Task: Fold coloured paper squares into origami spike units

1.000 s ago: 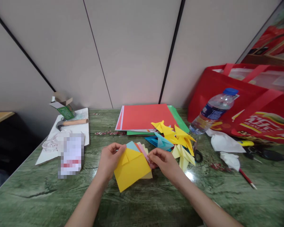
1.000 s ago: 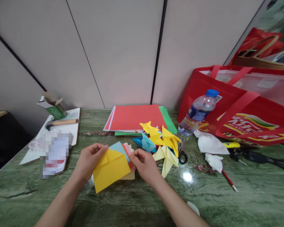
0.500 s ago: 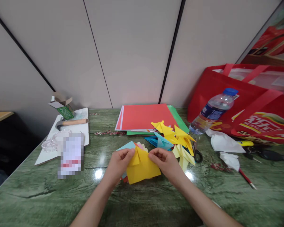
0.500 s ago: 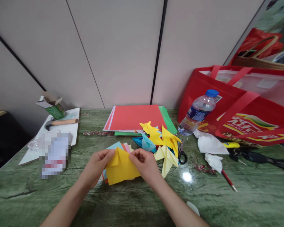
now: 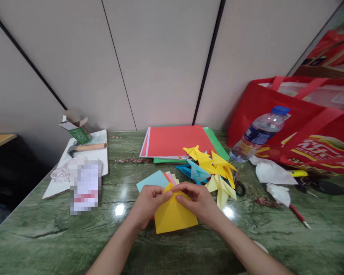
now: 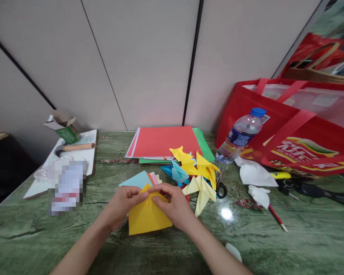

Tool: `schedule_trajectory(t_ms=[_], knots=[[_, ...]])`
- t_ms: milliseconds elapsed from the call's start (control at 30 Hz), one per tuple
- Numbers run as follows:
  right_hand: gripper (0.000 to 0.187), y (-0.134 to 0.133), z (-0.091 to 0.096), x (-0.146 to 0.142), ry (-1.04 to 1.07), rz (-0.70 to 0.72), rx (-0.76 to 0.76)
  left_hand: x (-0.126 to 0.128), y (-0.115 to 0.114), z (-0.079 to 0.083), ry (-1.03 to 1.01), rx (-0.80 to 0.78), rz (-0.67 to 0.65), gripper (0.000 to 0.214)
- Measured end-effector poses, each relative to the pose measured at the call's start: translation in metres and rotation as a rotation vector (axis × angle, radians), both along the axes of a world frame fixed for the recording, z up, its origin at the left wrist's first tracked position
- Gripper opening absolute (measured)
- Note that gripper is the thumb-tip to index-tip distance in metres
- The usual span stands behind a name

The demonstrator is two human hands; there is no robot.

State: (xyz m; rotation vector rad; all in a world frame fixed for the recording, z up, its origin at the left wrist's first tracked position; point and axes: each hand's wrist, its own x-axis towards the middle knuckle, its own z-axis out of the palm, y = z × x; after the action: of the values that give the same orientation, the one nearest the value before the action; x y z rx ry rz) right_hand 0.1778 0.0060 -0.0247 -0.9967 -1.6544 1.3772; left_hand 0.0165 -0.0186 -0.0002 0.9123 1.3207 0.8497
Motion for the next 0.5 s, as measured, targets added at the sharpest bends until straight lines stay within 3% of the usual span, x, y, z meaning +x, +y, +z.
schedule_trajectory(t_ms=[500], knots=[[0.018, 0.0012, -0.0072, 0.0000, 0.023, -0.042, 0.036, 0.0008, -0.0011, -0.0044, -0.014, -0.031, -0.020, 0.032]])
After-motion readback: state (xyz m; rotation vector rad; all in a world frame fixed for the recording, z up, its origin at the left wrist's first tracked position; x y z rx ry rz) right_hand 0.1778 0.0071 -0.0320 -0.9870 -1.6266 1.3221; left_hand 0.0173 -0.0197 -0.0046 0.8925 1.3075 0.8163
